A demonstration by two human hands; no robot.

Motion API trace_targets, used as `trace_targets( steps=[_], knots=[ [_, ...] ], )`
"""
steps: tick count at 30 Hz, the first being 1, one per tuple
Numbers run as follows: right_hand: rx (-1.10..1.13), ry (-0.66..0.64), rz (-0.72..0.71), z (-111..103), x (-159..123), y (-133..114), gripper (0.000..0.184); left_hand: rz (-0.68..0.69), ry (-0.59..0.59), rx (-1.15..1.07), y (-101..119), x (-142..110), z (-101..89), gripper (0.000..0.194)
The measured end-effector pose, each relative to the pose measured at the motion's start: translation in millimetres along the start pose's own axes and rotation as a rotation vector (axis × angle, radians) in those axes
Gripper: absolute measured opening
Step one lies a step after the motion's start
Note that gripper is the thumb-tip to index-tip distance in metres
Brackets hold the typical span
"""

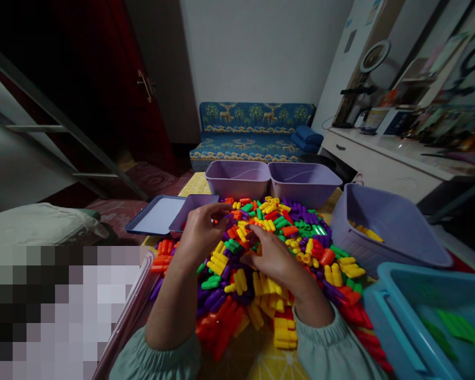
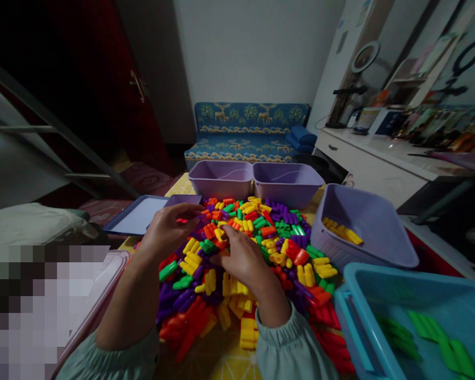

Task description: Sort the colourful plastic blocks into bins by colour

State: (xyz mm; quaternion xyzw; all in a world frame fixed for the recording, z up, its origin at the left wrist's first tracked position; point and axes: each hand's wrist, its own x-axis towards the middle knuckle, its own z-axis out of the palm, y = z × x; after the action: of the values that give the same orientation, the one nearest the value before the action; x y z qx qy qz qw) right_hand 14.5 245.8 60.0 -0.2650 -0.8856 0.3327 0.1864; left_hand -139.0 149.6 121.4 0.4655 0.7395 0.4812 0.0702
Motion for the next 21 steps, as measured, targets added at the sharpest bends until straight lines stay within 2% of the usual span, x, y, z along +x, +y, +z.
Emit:
trace_targets(
  steps=[3, 6, 9, 12, 15, 18, 21],
  knots=[
    [-0.207, -0.040, -0.076, 13.6, -4.4, -9.8, 0.074, 0.013, 0.026, 0.002, -0.5, 0.3, -1.9, 0.025],
    [-0.314, -0.013, -0.102, 22.8, -6.9, -13.7, 0.063, 0.025, 0.018, 0.013, -0.3, -0.1, 1.5, 0.025],
    [-0.260, 0.056, -0.036, 21.6, -4.3, -13.0, 0.050, 0.042, 0.017, 0.020, 0.4, -0.1, 4.3, 0.026],
    [-0.010, 0.174, 0.093, 12.9, 1.7, -9.8, 0.042, 0.033, 0.017, 0.000, -1.5, 1.1, 5.5, 0.028],
    [0.379, 0.276, 0.131, 3.7, 6.3, -5.7, 0.032, 0.009, 0.002, -0.065, -6.5, 3.0, 8.5, 0.030],
    [0.674, 0.298, 0.146, -2.9, 7.1, -4.0, 0.031, -0.016, -0.046, -0.195, -10.4, 4.3, 15.2, 0.033],
    [0.831, 0.303, 0.145, -7.6, 5.9, -6.7, 0.036, -0.035, -0.095, -0.343, -10.5, 4.5, 23.0, 0.036]
  ],
)
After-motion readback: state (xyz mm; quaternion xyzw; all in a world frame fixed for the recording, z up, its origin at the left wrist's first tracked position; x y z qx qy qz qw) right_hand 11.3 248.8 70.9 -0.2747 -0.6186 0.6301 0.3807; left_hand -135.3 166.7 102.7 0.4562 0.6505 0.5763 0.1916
